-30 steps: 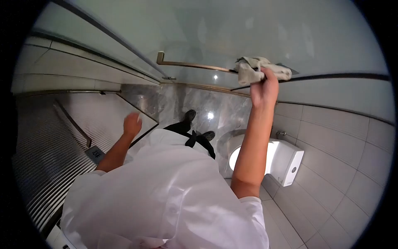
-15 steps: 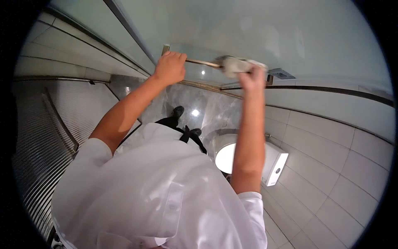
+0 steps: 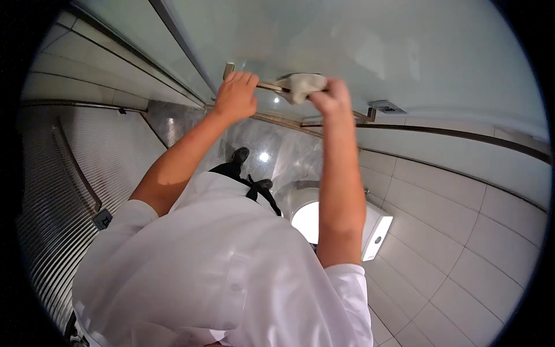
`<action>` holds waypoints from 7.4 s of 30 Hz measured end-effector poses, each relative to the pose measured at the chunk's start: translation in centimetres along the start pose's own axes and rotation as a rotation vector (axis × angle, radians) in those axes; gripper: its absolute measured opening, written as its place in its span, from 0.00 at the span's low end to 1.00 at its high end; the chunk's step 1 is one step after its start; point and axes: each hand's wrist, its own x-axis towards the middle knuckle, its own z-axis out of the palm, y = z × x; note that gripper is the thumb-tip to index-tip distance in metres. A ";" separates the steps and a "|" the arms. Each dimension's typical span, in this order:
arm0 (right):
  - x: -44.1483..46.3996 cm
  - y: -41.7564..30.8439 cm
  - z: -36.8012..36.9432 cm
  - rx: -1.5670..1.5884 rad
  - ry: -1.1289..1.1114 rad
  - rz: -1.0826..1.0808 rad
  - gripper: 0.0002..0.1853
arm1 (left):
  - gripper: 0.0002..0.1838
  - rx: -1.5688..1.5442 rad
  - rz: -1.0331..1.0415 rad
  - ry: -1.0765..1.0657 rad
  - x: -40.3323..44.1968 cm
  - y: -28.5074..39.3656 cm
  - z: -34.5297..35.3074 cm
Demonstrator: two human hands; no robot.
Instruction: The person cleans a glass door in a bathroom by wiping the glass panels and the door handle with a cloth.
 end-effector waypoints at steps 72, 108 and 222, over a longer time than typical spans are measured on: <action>0.2 -12.9 15.1 1.213 -0.403 0.313 0.18 | 0.13 -0.132 0.028 0.083 0.0 -1.5 1.3; -3.4 -4.5 -3.9 1.556 -0.552 -0.067 0.23 | 0.18 0.117 0.118 0.129 0.3 -0.2 0.8; -2.6 6.1 5.1 -0.064 0.682 -0.664 0.19 | 0.11 0.119 0.087 -0.299 4.1 7.5 3.4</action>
